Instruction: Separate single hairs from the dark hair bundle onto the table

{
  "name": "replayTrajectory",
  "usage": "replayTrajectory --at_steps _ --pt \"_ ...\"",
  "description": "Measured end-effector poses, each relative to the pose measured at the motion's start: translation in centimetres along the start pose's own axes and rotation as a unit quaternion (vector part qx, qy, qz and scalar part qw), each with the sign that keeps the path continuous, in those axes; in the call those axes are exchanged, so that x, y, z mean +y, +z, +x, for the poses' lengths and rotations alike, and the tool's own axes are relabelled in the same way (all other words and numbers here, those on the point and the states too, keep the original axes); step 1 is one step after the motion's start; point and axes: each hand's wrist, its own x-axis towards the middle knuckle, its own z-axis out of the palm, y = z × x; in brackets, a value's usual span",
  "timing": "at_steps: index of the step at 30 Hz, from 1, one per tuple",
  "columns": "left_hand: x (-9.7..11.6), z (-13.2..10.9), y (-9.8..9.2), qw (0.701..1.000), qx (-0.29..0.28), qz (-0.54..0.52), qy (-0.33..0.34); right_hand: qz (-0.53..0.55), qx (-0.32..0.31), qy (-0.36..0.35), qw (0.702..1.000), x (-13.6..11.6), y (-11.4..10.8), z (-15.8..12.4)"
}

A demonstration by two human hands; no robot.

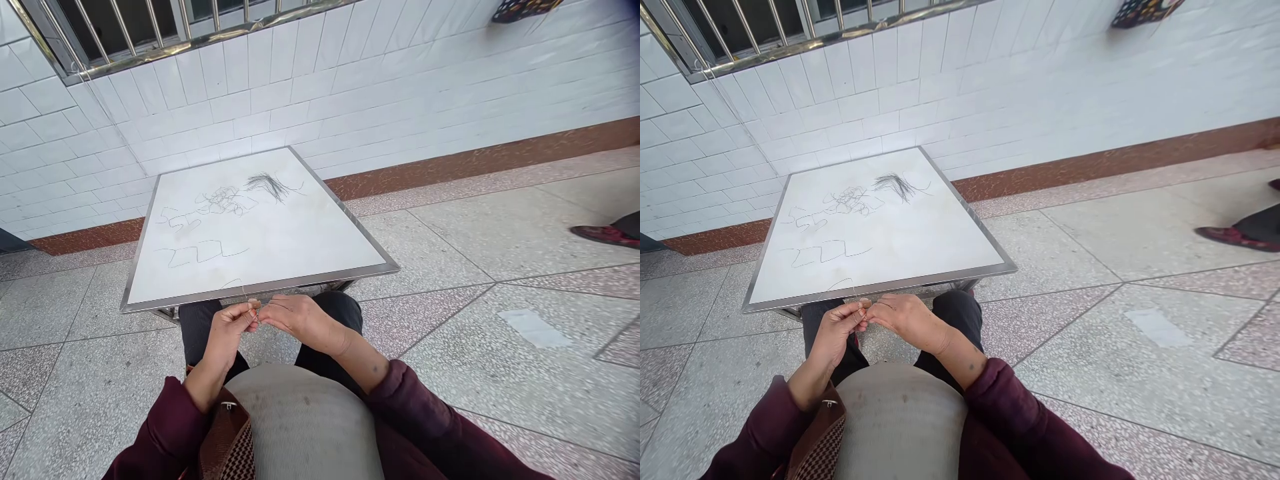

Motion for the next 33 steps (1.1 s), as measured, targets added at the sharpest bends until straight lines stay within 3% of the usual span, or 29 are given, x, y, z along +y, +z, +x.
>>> replayTrajectory --at_steps 7,11,16,22,29,33 --pt "-0.5 -0.1 0.4 1.000 -0.018 0.016 0.017 -0.018 0.003 -0.005 1.000 0.9 0.2 -0.2" --pt "-0.6 0.0 0.3 0.999 0.039 -0.010 0.023 -0.009 0.053 0.062 0.997 1.8 0.5 -0.5" --pt "-0.1 0.0 0.3 0.999 0.042 -0.022 0.018 0.108 0.091 0.148 0.979 2.3 1.0 -0.9" --pt "-0.3 0.1 0.3 1.000 0.013 -0.017 0.020 0.250 0.113 0.242 0.931 2.3 1.6 -0.8" --pt "-0.5 0.4 0.2 1.000 -0.001 0.013 0.014 0.494 0.168 0.294 0.801 2.8 2.5 -0.6" --pt "-0.8 0.6 0.2 0.999 -0.015 0.038 0.022 0.486 0.164 0.313 0.799 3.0 2.9 -0.9"
